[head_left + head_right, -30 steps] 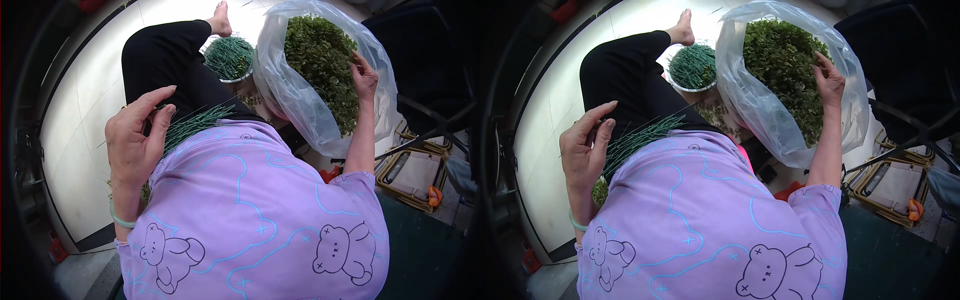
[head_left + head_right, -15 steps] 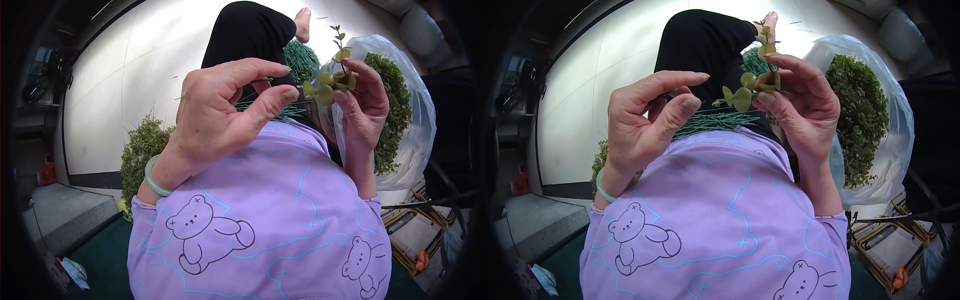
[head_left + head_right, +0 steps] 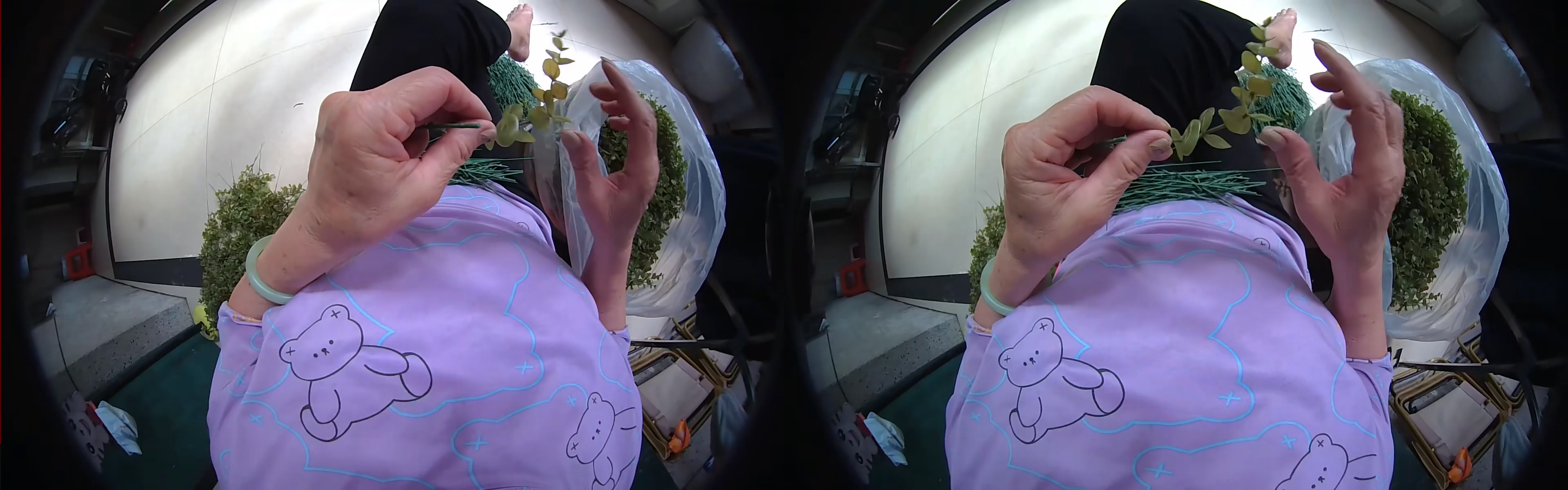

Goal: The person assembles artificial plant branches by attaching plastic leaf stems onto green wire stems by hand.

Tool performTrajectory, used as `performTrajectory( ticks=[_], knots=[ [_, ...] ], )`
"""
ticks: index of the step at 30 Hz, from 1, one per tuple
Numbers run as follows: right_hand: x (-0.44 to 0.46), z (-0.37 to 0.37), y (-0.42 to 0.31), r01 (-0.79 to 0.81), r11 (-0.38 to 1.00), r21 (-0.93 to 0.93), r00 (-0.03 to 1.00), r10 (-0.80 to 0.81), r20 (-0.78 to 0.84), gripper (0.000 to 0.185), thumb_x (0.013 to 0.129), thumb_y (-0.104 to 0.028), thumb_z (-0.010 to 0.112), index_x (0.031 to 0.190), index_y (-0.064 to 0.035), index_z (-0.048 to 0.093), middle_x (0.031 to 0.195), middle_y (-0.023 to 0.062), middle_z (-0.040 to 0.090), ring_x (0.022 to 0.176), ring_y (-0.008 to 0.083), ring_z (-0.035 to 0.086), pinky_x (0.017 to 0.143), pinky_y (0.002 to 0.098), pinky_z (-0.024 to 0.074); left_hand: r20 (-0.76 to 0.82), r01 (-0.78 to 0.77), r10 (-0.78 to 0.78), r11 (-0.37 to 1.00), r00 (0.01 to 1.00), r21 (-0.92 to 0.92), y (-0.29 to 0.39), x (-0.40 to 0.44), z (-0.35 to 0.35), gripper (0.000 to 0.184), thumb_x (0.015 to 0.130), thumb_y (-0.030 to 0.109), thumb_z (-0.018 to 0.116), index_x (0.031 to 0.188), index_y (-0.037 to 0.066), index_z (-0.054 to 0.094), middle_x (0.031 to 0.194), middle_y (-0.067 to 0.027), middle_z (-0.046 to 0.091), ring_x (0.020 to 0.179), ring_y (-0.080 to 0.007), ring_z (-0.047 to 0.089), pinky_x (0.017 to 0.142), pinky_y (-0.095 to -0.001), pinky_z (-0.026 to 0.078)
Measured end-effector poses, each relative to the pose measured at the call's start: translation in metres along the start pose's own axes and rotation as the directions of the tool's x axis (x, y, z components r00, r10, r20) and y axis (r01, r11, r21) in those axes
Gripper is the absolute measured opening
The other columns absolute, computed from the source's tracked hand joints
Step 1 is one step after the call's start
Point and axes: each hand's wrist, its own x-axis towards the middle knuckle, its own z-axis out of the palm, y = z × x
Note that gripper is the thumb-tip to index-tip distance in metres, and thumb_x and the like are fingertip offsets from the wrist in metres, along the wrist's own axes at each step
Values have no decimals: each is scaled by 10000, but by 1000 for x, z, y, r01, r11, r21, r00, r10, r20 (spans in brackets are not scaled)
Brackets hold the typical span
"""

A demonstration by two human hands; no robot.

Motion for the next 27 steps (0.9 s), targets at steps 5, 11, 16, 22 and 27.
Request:
performTrajectory(
  ticks=[5,11,16,22,27],
  knots=[
    [0,11,-32,221,960,173,950,-251,185,386,739,-133,698,1065,-6,535,987,92,626,982,264,587,985,451,349,57,-28,32,996,998,-81,9,1,9,83,810,-35,618,886,-43,586,805,-46,622,761,-69,603,677,-167,491],
    [-13,21,-21,54,881,470,990,-109,89,240,685,67,664,897,-17,590,774,67,603,616,160,556,552,248,451,70,37,-21,970,997,-239,12,-4,0,162,874,43,545,1015,-13,489,831,-55,571,706,-53,532,629,-152,414],
    [-11,11,-25,76,838,540,996,-92,3,231,648,108,657,851,6,611,711,55,598,561,124,498,461,218,359,43,-53,64,975,997,-217,6,-12,-3,175,877,38,532,1036,-13,479,845,-71,560,702,-84,523,623,-172,400],
    [-14,-3,-33,-36,828,559,988,-56,147,87,773,20,569,855,43,579,776,98,590,672,113,475,550,208,364,18,-368,368,927,930,70,16,-11,-5,140,759,-74,639,879,-39,574,790,-93,593,657,-105,544,542,-194,410],
    [-15,0,-34,-117,790,601,986,18,168,80,767,2,566,833,42,582,765,98,600,660,119,470,537,212,353,-1,-396,398,912,917,107,21,-13,-2,154,723,-92,656,854,-39,596,752,-100,601,610,-111,545,508,-195,411]
  ],
)
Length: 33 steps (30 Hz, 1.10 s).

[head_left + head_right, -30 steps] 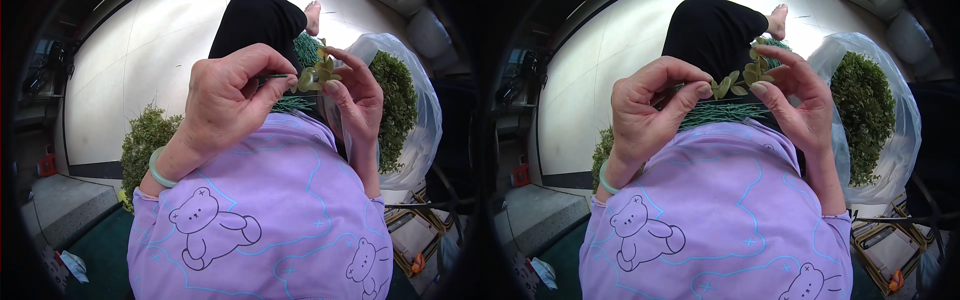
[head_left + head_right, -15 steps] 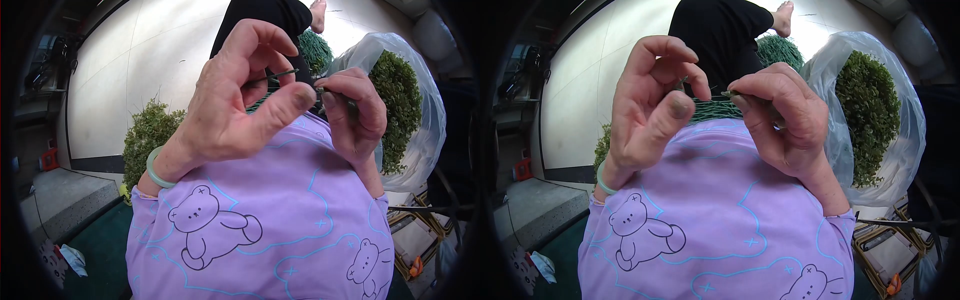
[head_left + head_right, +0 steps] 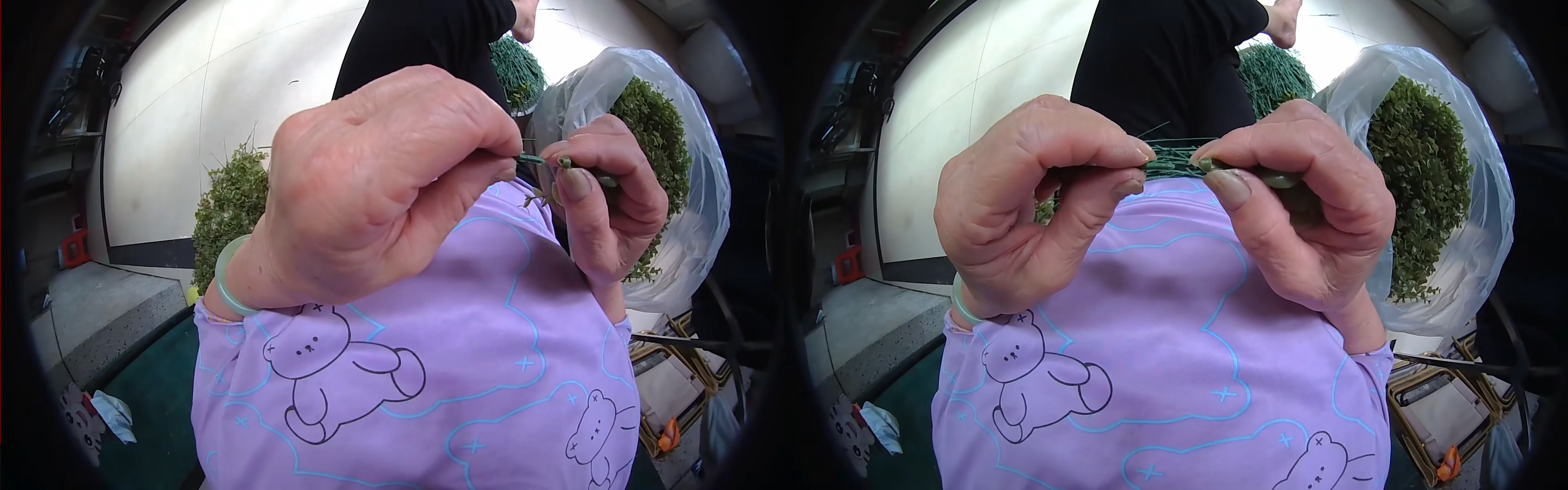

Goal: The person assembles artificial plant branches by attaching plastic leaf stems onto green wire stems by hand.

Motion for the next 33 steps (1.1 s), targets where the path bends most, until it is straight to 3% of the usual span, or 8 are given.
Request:
performTrajectory(
  ticks=[5,8,12,18,33],
  knots=[
    [3,2,3,133,981,-139,991,-131,26,135,691,65,586,825,53,603,733,97,603,637,134,500,546,214,375,-35,-26,27,999,999,25,7,2,4,164,700,-107,661,835,-31,607,717,-95,598,577,-111,547,472,-199,408],
    [3,4,-3,122,973,-195,992,-115,49,180,651,104,591,825,62,617,735,104,612,611,138,508,538,213,382,-29,-71,74,993,997,97,3,2,3,169,685,-104,666,820,-18,613,697,-85,600,557,-112,545,440,-203,392],
    [3,3,-2,127,971,-204,992,-124,24,186,645,113,602,823,63,625,726,94,617,595,125,493,514,207,370,20,-113,111,973,994,202,-4,2,1,167,667,-87,676,796,4,619,686,-66,606,544,-112,538,421,-206,376],
    [3,3,-1,141,968,-205,990,-142,12,196,640,114,620,827,58,636,707,79,621,584,113,474,504,204,356,4,-35,35,977,999,212,0,2,3,150,670,-75,677,776,13,619,686,-55,608,533,-103,522,415,-201,356],
    [3,3,2,132,969,-209,991,-126,42,198,652,112,631,839,47,643,679,61,599,557,89,444,480,193,321,5,-16,15,979,1000,201,1,2,2,140,681,-80,663,778,10,617,686,-54,605,530,-102,508,413,-200,339]
  ],
)
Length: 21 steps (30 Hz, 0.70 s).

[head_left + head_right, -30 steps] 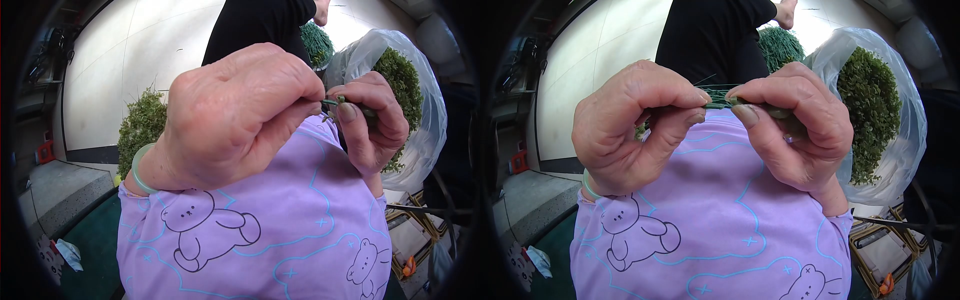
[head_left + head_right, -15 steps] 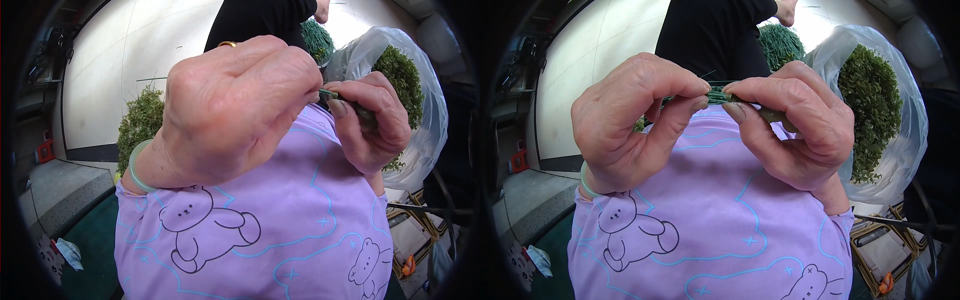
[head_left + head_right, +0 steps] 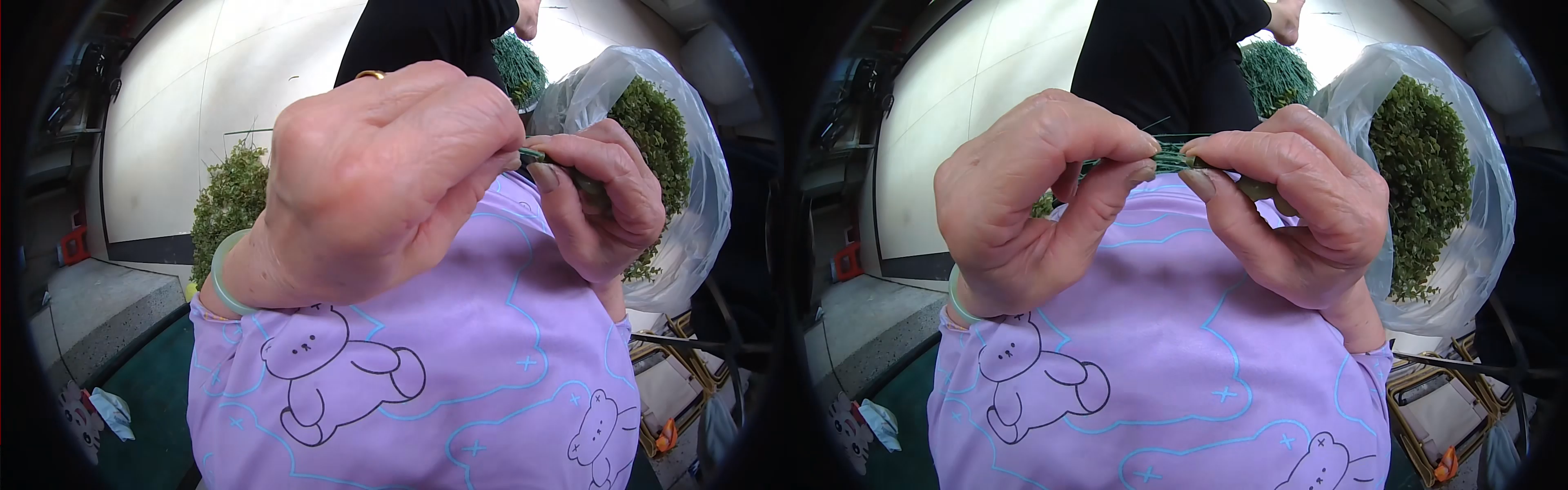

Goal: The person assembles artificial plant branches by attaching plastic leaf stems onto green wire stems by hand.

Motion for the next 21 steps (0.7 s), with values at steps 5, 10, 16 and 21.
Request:
performTrajectory(
  ticks=[5,10,16,21],
  knots=[
    [0,-1,-1,-7,1000,-10,1000,7,11,195,661,98,645,847,40,646,678,55,594,553,84,442,476,188,316,13,9,-9,1000,1000,-12,-2,-2,4,139,680,-80,663,775,11,616,684,-55,603,525,-105,507,412,-204,343],
    [-1,0,-1,-41,999,-20,999,41,15,195,662,90,661,850,36,648,686,63,601,563,90,460,483,188,329,12,24,-24,1000,1000,-20,-5,-4,7,134,685,-80,659,774,10,615,678,-54,600,522,-104,504,413,-207,345],
    [2,0,7,29,1000,6,999,-30,34,213,646,79,696,844,11,657,671,64,605,539,115,508,450,215,373,-10,10,-10,998,1000,-66,-8,-4,10,120,687,-72,661,770,-2,609,674,-72,596,524,-137,534,435,-225,391],
    [4,-3,8,32,999,27,993,-35,117,186,657,72,685,825,-4,656,641,67,590,522,133,528,433,232,381,86,-88,82,994,993,65,-10,-9,6,127,671,-60,667,769,-6,605,674,-98,592,549,-194,574,473,-254,442]
  ],
)
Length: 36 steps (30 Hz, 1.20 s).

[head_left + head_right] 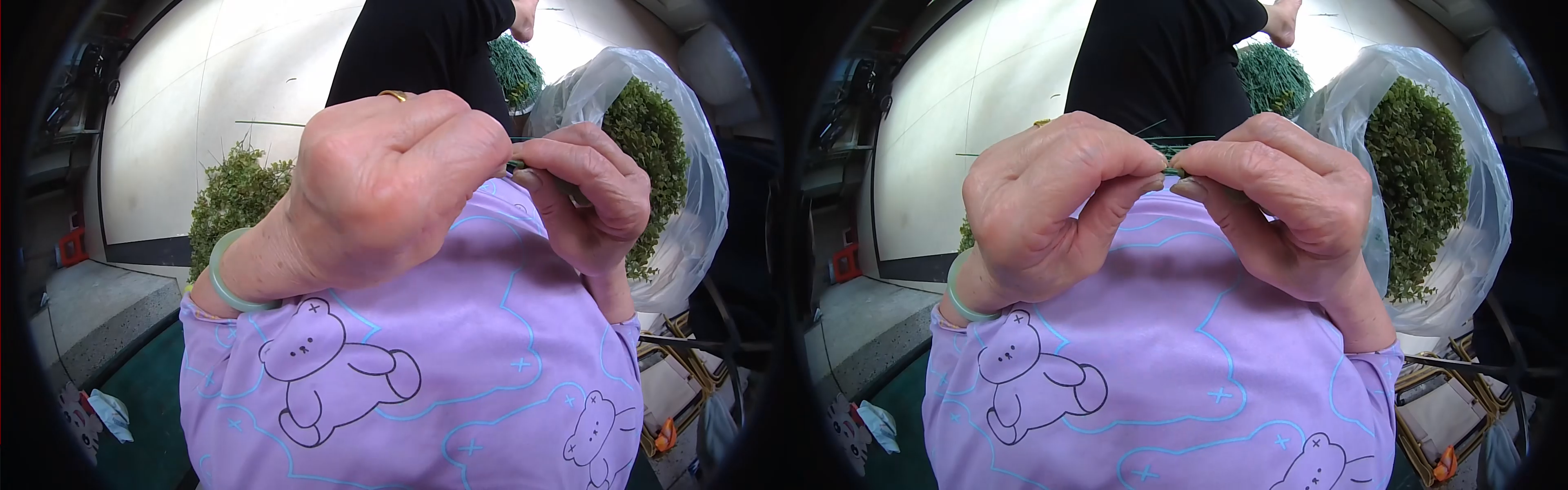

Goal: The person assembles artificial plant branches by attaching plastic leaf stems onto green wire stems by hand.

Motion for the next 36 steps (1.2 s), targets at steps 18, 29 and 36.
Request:
performTrajectory(
  ticks=[18,29,36],
  knots=[
    [-15,-23,39,-207,973,100,964,185,190,391,749,-237,712,1072,-50,596,836,67,635,771,126,591,669,251,472,253,290,-275,957,928,-24,4,9,16,118,787,9,613,905,9,619,725,-87,608,573,-164,565,510,-253,427],
    [-219,-126,208,-532,394,-749,621,783,-29,315,722,-140,612,1036,-149,603,953,75,598,912,255,583,792,378,472,635,589,-428,-253,642,-767,-20,22,34,309,942,152,433,1135,-83,489,590,-3,477,438,-5,331,390,-161,255],
    [-215,-210,197,-861,433,-266,493,583,-646,172,797,-192,636,891,-50,658,698,27,645,617,82,567,595,224,441,591,459,-498,-371,635,-807,-34,20,27,347,975,212,327,1202,-30,426,594,5,448,414,-37,344,378,-182,284]
  ],
)
